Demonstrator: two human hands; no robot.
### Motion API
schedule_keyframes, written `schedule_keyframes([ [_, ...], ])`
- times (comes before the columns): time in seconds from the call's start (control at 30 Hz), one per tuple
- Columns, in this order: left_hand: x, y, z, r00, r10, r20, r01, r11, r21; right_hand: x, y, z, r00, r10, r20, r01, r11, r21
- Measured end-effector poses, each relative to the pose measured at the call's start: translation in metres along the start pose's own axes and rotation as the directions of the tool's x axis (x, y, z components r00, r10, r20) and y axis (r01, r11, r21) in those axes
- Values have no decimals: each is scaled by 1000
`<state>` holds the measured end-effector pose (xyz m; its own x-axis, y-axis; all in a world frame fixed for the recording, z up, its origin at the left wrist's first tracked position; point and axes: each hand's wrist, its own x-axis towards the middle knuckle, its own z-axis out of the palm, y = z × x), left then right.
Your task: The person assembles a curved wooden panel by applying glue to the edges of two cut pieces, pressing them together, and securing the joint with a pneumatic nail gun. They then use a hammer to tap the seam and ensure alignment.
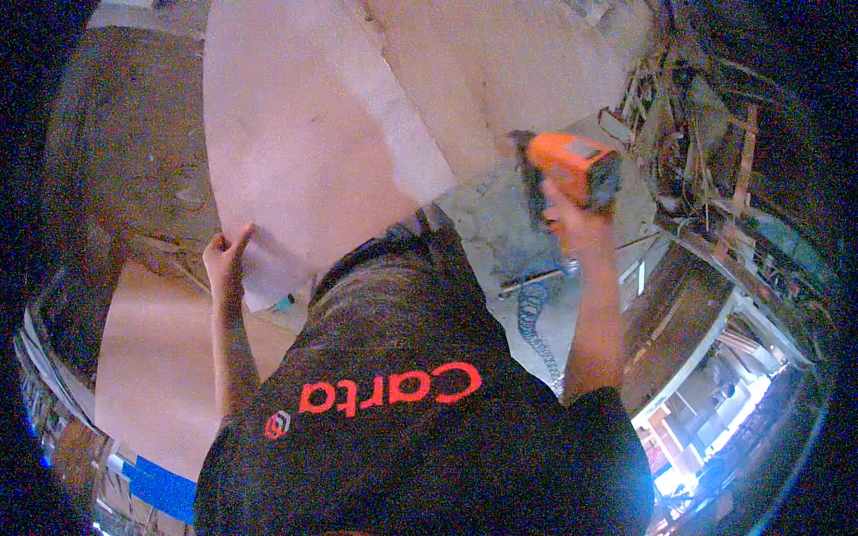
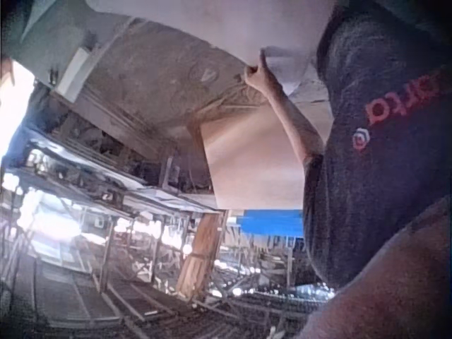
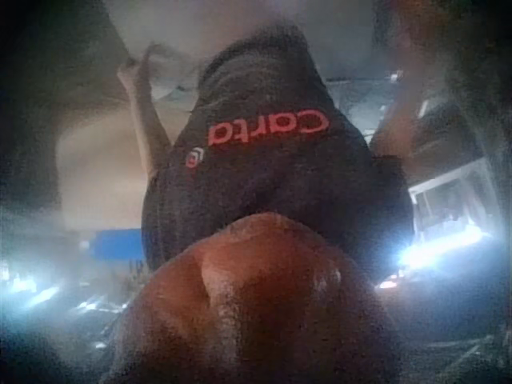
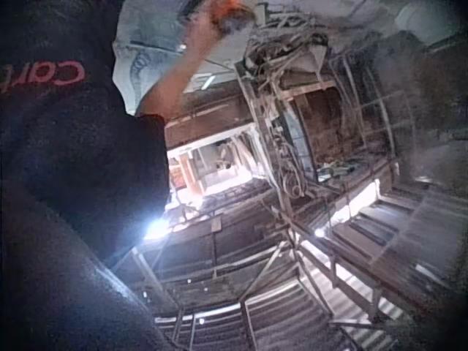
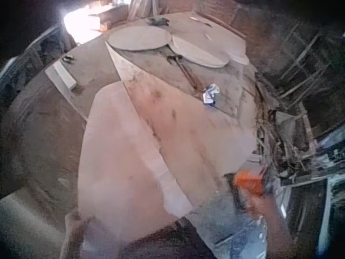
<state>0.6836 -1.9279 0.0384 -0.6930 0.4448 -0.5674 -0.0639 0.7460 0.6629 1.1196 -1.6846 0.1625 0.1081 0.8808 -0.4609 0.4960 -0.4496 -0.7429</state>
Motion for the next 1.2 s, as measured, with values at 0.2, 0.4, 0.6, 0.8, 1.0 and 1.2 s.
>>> schedule_keyframes([
  [0.2,6,3,-4,999,15,31,-16,999,47,-27,25,32,970,-158,183,205,940,-274],
  [0.4,4,7,1,993,9,122,-6,1000,-29,-26,18,53,966,-230,122,257,914,-314],
  [0.6,-4,14,2,992,3,124,6,997,-72,-16,21,64,949,-281,140,309,914,-262],
  [0.8,1,0,0,991,-22,136,26,999,-32,-14,15,63,923,-350,162,386,846,-367],
  [1.0,-2,7,-4,981,-74,180,75,997,-1,-15,8,61,937,-294,187,342,878,-335],
  [1.2,-5,5,-3,981,-60,185,75,995,-73,-16,7,62,892,-392,224,449,722,-526],
])
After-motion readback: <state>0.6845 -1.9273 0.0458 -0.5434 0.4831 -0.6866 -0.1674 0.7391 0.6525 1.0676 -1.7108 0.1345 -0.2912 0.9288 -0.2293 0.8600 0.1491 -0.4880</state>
